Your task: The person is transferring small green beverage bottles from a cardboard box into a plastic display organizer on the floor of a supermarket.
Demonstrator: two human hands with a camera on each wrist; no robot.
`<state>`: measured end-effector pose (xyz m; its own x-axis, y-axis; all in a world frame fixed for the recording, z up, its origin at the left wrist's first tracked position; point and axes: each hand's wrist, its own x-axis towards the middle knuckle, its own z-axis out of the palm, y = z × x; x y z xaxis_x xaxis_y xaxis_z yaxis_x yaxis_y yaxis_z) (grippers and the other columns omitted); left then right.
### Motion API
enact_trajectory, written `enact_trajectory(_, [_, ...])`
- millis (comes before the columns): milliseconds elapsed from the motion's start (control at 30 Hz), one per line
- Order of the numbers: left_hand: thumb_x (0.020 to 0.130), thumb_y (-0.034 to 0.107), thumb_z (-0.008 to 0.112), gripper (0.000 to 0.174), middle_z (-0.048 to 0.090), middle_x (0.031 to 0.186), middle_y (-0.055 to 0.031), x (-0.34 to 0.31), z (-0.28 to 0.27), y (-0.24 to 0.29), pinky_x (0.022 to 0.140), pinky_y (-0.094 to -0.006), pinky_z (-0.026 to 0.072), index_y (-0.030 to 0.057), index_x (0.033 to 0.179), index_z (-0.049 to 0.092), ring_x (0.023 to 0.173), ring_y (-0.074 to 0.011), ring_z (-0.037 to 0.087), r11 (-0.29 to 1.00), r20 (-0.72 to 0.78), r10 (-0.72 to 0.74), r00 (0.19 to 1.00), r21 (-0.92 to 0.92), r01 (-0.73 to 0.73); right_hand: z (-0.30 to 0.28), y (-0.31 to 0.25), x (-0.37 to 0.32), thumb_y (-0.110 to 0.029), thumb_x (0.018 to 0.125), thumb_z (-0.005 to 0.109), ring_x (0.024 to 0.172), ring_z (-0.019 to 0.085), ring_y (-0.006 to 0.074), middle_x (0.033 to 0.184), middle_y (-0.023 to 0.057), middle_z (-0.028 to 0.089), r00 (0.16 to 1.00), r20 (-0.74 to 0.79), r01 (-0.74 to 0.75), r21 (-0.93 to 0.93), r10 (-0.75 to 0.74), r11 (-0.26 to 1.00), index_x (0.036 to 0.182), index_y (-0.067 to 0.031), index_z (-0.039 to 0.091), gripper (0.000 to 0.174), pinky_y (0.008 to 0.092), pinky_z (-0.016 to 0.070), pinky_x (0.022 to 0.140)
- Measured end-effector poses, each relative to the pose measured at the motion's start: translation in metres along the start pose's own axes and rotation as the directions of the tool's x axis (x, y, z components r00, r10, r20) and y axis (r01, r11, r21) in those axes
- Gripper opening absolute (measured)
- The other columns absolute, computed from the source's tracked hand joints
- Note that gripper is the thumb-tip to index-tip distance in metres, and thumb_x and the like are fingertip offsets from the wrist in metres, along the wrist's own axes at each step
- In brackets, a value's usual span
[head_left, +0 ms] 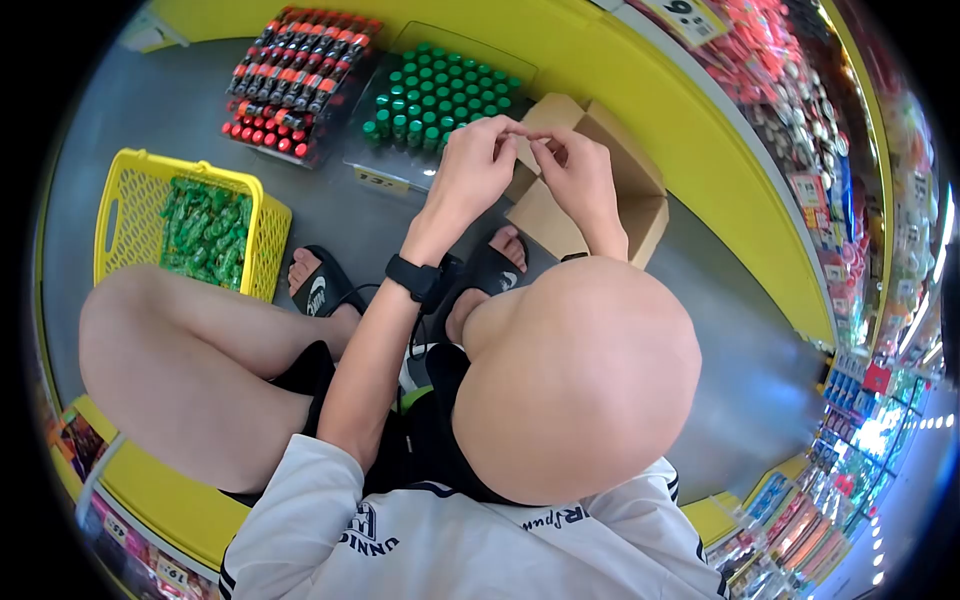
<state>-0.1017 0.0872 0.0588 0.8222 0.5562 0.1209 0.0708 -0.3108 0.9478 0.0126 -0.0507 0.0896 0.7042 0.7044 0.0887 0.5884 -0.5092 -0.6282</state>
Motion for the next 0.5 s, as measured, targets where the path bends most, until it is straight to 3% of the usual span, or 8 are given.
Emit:
enact_trajectory(33, [0.103, 0.004, 0.062, 0.021, 0.075, 0.091, -0.0137, -0.001, 0.005, -0.001, 0.071, -0.0322, 0.0557, 0.0008, 0.117, 0.077, 0.074, -0.0158, 0.069, 0.997, 0.009, 0.074, 0.997, 0.018, -0.074, -0.005, 0.009, -0.004, -0.015, 0.097, 0.074, 0.077, 0.075, 0.0235, 0.087, 0.0135, 0.078, 1.0, -0.001, -0.012, -0.014, 0.012, 1.0, 0.11, -0.0042, 0.08, 0.018, 0.0362, 0.0587, 0.076])
enact_trajectory(100, [0.103, 0.004, 0.062, 0.02, 0.074, 0.093, -0.014, -0.004, 0.012, 0.001, 0.071, -0.0331, 0.055, 0.0004, 0.116, 0.077, 0.075, -0.0179, 0.068, 0.997, 0.055, 0.063, 0.996, 0.045, -0.066, -0.016, 0.025, -0.011, -0.015, 0.097, 0.074, 0.077, 0.075, 0.0245, 0.087, 0.0138, 0.079, 0.999, -0.009, -0.032, -0.024, 0.032, 0.999, 0.11, -0.0042, 0.08, 0.018, 0.0366, 0.0589, 0.076])
enact_trajectory(167, [0.098, 0.004, 0.06, 0.021, 0.074, 0.101, -0.0225, -0.002, 0.019, 0.006, 0.079, -0.0463, 0.0564, -0.0011, 0.111, 0.076, 0.09, -0.0394, 0.072, 0.994, 0.09, 0.073, 0.993, 0.07, -0.079, -0.027, 0.037, -0.016, -0.016, 0.096, 0.074, 0.079, 0.076, 0.0262, 0.089, 0.0144, 0.079, 0.99, 0.004, -0.138, -0.101, 0.139, 0.985, 0.11, -0.0044, 0.08, 0.019, 0.0372, 0.0595, 0.078])
enact_trajectory(200, [0.098, 0.004, 0.06, 0.021, 0.074, 0.101, -0.0225, 0.0, 0.023, 0.005, 0.079, -0.0463, 0.0564, -0.0011, 0.111, 0.076, 0.09, -0.0394, 0.072, 0.994, 0.099, 0.077, 0.992, 0.07, -0.084, -0.032, 0.043, -0.019, -0.017, 0.095, 0.073, 0.083, 0.077, 0.0274, 0.091, 0.0146, 0.08, 0.985, 0.006, -0.172, -0.117, 0.174, 0.978, 0.111, -0.0047, 0.079, 0.021, 0.039, 0.0601, 0.08])
enact_trajectory(267, [0.101, 0.004, 0.063, 0.02, 0.073, 0.095, -0.016, 0.005, 0.034, 0.003, 0.073, -0.0373, 0.0547, -0.0013, 0.114, 0.076, 0.079, -0.0269, 0.069, 0.989, 0.144, 0.118, 0.983, 0.076, -0.13, -0.039, 0.059, -0.02, -0.018, 0.095, 0.072, 0.089, 0.077, 0.0302, 0.095, 0.0142, 0.08, 0.977, 0.04, -0.202, -0.136, 0.209, 0.97, 0.11, -0.0066, 0.079, 0.02, 0.0419, 0.0604, 0.082])
enact_trajectory(300, [0.101, 0.004, 0.063, 0.02, 0.073, 0.095, -0.016, 0.009, 0.039, 0.005, 0.073, -0.0373, 0.0547, -0.0013, 0.114, 0.076, 0.079, -0.0269, 0.069, 0.988, 0.157, 0.12, 0.98, 0.075, -0.133, -0.041, 0.066, -0.02, -0.019, 0.095, 0.07, 0.095, 0.077, 0.033, 0.098, 0.0137, 0.081, 0.968, 0.079, -0.224, -0.156, 0.238, 0.962, 0.109, -0.0084, 0.079, 0.019, 0.0449, 0.0606, 0.085])
enact_trajectory(367, [0.101, 0.006, 0.062, 0.02, 0.073, 0.099, -0.0174, 0.019, 0.049, 0.009, 0.076, -0.042, 0.0559, -0.0018, 0.113, 0.076, 0.084, -0.0332, 0.07, 0.97, 0.221, 0.188, 0.957, 0.109, -0.216, -0.045, 0.083, -0.018, -0.019, 0.094, 0.071, 0.096, 0.077, 0.0339, 0.099, 0.014, 0.081, 0.955, 0.104, -0.254, -0.187, 0.276, 0.949, 0.109, -0.0088, 0.079, 0.019, 0.0456, 0.0607, 0.086])
enact_trajectory(500, [0.099, 0.006, 0.062, 0.017, 0.073, 0.105, -0.0192, 0.041, 0.086, 0.001, 0.08, -0.048, 0.0573, -0.0024, 0.108, 0.074, 0.09, -0.0395, 0.071, 0.952, 0.334, 0.164, 0.928, 0.194, -0.238, -0.045, 0.119, -0.009, -0.022, 0.094, 0.074, 0.101, 0.077, 0.037, 0.101, 0.0162, 0.08, 0.921, 0.188, -0.283, -0.275, 0.34, 0.919, 0.109, -0.0096, 0.079, 0.02, 0.0473, 0.0607, 0.09])
